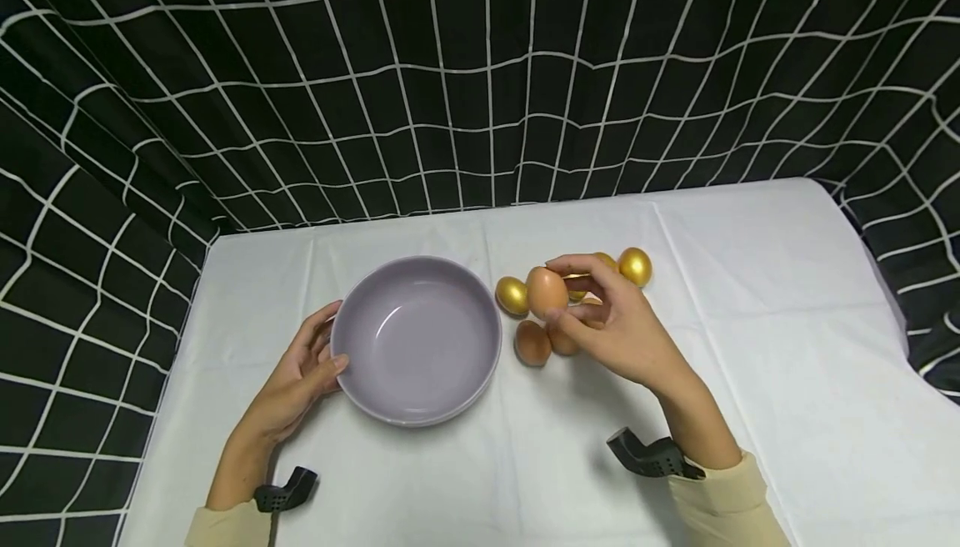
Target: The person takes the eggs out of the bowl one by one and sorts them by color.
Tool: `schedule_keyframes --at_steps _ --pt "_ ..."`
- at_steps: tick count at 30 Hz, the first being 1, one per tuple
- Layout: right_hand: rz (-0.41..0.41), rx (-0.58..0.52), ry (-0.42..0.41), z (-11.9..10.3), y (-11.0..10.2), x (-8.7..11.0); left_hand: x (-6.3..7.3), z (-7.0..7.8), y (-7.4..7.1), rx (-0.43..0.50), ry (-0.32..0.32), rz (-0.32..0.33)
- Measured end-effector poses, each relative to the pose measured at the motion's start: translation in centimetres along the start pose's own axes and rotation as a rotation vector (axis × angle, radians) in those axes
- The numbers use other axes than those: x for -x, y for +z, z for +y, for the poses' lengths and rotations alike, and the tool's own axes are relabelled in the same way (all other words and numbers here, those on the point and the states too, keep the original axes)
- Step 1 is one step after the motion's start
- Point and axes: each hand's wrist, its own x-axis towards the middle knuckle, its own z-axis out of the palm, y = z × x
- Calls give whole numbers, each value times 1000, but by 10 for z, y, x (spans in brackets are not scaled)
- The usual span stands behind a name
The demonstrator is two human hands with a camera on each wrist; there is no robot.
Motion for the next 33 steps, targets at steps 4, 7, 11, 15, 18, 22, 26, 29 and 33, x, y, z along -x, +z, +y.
schedule_keyframes --at_steps 4,7,11,15,18,22,26,29,33 --pt "26 31 -4 6 -9 0 -1 0 -1 1 0 -4" --pt "53 49 -5 10 -17 1 -2 -1 -3 -3 -2 -11" --pt "88 46 -10 14 -30 4 -1 -2 -4 -2 1 -6" --pt "128 61 4 18 -42 6 -1 -3 -4 -9 -3 -10" --pt "154 102 31 22 -49 6 0 -2 -5 -20 -9 -9" --pt "177 194 53 29 -57 6 2 -1 -6 -19 -4 6" --pt "206 281 76 34 -69 10 1 0 -5 -13 -3 -5" --pt "212 348 112 38 -78 12 0 -1 -3 -11 -7 -5" --pt "204 417 148 44 -87 16 0 -3 -2 -4 -11 3"
